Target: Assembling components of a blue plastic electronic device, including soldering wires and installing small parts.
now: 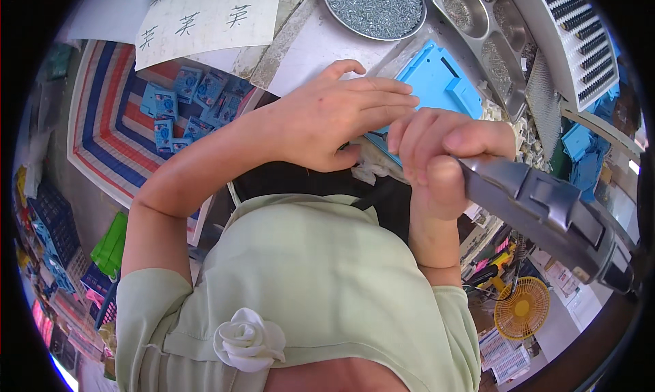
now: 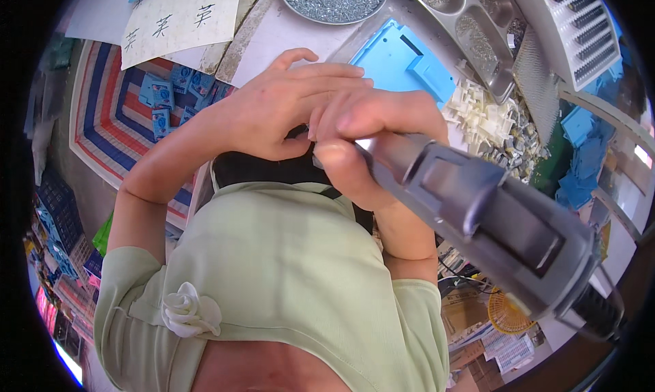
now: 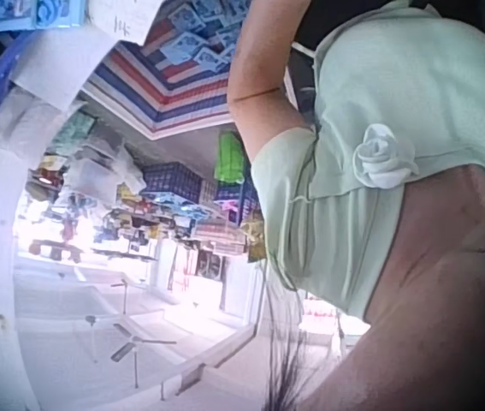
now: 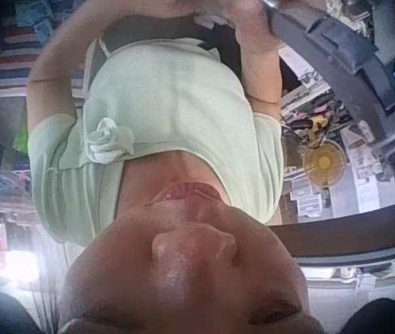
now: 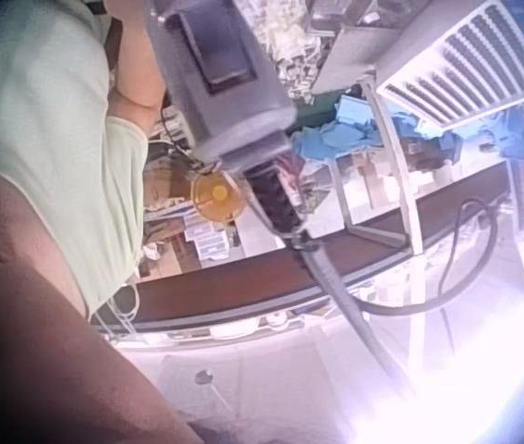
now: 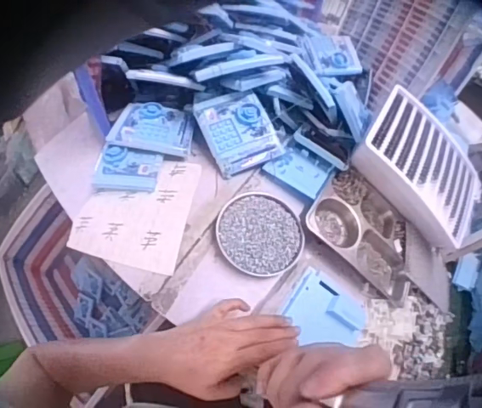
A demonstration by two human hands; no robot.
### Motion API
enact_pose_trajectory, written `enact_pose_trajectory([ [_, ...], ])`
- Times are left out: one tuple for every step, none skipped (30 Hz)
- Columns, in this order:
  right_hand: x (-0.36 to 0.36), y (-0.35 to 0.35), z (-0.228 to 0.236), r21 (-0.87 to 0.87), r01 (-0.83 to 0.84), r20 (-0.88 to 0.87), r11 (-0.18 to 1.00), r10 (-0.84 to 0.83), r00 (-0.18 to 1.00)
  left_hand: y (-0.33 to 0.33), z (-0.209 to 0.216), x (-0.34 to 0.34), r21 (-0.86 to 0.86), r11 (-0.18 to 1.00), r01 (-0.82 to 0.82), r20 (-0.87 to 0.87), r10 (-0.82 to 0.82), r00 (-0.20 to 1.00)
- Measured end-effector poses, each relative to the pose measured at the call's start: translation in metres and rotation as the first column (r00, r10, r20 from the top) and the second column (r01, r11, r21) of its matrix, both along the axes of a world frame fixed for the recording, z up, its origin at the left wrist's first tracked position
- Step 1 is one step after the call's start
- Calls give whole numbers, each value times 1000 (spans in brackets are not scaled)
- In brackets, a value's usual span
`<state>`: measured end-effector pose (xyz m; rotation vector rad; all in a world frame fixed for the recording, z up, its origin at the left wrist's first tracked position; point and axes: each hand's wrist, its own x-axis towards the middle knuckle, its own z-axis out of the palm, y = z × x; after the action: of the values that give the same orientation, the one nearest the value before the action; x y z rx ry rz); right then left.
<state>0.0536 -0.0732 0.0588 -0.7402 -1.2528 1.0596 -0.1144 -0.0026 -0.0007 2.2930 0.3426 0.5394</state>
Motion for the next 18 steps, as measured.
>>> enact_pose_trajectory([
  [-2,-1,-4,10,3,6,1000,-3,1000,-1,-4,0,-21,1000,3,-9,-3,1000],
  [-4,-3,-7,23,2,37,1000,-3,999,-2,-5,0,-31,999,-14,1,15,1000],
  [-6,-3,-10,39,-1,66,999,-2,998,-3,-6,-1,-40,999,-31,10,32,999],
  [-7,-3,-13,60,-12,117,998,5,993,-4,-7,-2,-50,998,-48,19,49,999],
  [-9,-2,-15,82,-28,165,996,14,986,-6,-7,-2,-32,997,-64,19,65,998],
  [-11,-2,-17,75,-30,146,997,18,989,-7,-7,-1,-14,997,-80,18,80,997],
  [-13,-1,-18,68,-30,127,997,21,992,-9,-6,-1,4,996,-94,18,94,995],
  [-14,-1,-19,66,-30,109,997,23,994,-9,-5,0,0,995,-98,24,98,995],
  [-9,-3,-17,49,-29,146,998,22,989,-9,-5,0,-3,995,-99,29,99,995],
  [-6,-3,-16,35,-31,182,999,24,983,-8,-4,2,-6,995,-98,35,98,995],
  [0,0,-13,40,-35,191,999,27,981,-7,-1,5,3,996,-93,20,93,996],
  [11,0,-9,54,-30,169,998,21,985,-5,3,5,12,996,-84,4,84,996],
  [25,-2,-3,78,-13,72,997,7,997,-2,7,7,21,997,-73,-11,73,997],
  [43,-8,6,118,2,-27,993,1,1000,4,12,11,41,996,-75,4,75,997],
  [63,-14,16,145,48,-116,988,-31,993,6,16,12,50,996,-76,11,76,997],
  [80,-17,25,166,111,-166,980,-83,983,7,20,18,59,995,-77,17,76,997],
  [95,-24,27,171,206,-214,964,-168,962,4,24,30,96,986,-138,87,130,988],
  [102,-26,26,165,278,-220,946,-239,946,3,23,45,99,988,-120,128,107,986],
])
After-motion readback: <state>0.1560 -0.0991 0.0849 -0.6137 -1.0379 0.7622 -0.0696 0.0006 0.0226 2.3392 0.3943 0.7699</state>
